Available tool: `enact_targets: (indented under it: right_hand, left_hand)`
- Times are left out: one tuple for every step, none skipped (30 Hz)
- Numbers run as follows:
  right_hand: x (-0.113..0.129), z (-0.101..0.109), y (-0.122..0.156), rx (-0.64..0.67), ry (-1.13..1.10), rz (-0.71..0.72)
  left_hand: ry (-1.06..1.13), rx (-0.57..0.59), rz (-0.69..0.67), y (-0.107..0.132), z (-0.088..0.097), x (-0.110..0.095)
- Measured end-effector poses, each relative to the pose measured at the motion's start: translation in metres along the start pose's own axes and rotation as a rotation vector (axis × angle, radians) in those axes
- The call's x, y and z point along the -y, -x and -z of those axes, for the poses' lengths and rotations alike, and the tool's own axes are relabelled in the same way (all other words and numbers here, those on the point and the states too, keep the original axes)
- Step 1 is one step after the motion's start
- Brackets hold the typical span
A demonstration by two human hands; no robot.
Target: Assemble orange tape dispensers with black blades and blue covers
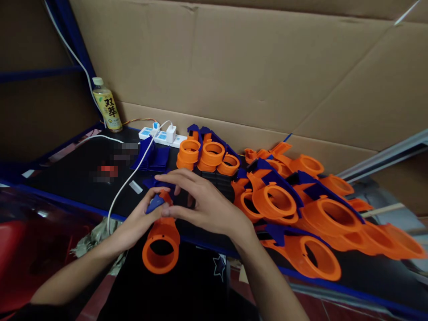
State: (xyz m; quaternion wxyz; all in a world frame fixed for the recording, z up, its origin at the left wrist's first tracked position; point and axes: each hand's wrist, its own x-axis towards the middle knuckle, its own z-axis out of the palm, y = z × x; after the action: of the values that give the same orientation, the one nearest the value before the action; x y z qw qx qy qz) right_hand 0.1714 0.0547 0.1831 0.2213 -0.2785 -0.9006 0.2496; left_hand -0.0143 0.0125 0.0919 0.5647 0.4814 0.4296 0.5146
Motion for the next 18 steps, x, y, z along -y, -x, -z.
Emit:
enact_targets:
  right_hand:
    - [0.004, -0.001, 0.006, 0.006, 0.035, -0.01]
    - [0.008, -0.002, 0.01, 0.023, 0.069, -0.022]
    - [0.011, -0.003, 0.013, 0.047, 0.1, -0.036]
    - [0.013, -0.005, 0.015, 0.069, 0.12, -0.05]
    - [0.013, -0.005, 0.016, 0.082, 0.119, -0.063]
    - [0.011, -0.006, 0.015, 0.083, 0.089, -0.075]
    - [0.007, -0.005, 0.014, 0.065, 0.034, -0.084]
    - [0.001, -0.005, 0.01, 0.029, -0.029, -0.094]
    - [-0.006, -0.005, 0.004, -0.016, -0.08, -0.103]
    - [-0.014, -0.006, -0.005, -0.057, -0.104, -0.108]
    - [-0.022, -0.009, -0.016, -0.084, -0.082, -0.109]
    - [-0.03, -0.014, -0.028, -0.077, -0.021, -0.092]
    - [-0.036, -0.021, -0.042, -0.028, 0.067, -0.062]
    - [-0.04, -0.03, -0.057, 0.045, 0.16, -0.02]
    - [-0.043, -0.04, -0.072, 0.12, 0.261, 0.02]
    - [-0.045, -0.051, -0.085, 0.175, 0.359, 0.05]
    - [-0.045, -0.062, -0.097, 0.203, 0.4, 0.066]
    - [-0.044, -0.071, -0.107, 0.221, 0.429, 0.077]
  left_hand:
    - [0.021, 0.004, 0.007, -0.002, -0.001, 0.002]
    - [0.045, -0.005, 0.009, -0.003, -0.001, 0.004]
    - [0.064, -0.031, 0.001, -0.005, -0.001, 0.006]
    - [0.084, -0.06, -0.009, -0.005, -0.002, 0.008]
    - [0.108, -0.076, -0.009, -0.006, -0.002, 0.009]
    - [0.14, -0.069, 0.011, -0.005, -0.002, 0.009]
    - [0.178, -0.041, 0.049, -0.004, -0.002, 0.009]
    - [0.212, 0.006, 0.091, -0.002, -0.003, 0.007]
    - [0.233, 0.071, 0.14, 0.002, -0.003, 0.005]
    - [0.23, 0.109, 0.143, 0.005, -0.004, 0.002]
    - [0.183, 0.147, 0.116, 0.009, -0.005, -0.002]
    - [0.101, 0.195, 0.081, 0.014, -0.006, -0.005]
    - [0.026, 0.229, 0.049, 0.018, -0.007, -0.008]
    - [-0.025, 0.253, 0.032, 0.022, -0.007, -0.011]
    - [-0.068, 0.27, 0.02, 0.025, -0.007, -0.013]
    - [-0.103, 0.27, 0.006, 0.028, -0.006, -0.015]
    - [-0.134, 0.267, -0.006, 0.03, -0.005, -0.016]
    - [-0.156, 0.266, -0.015, 0.031, -0.004, -0.016]
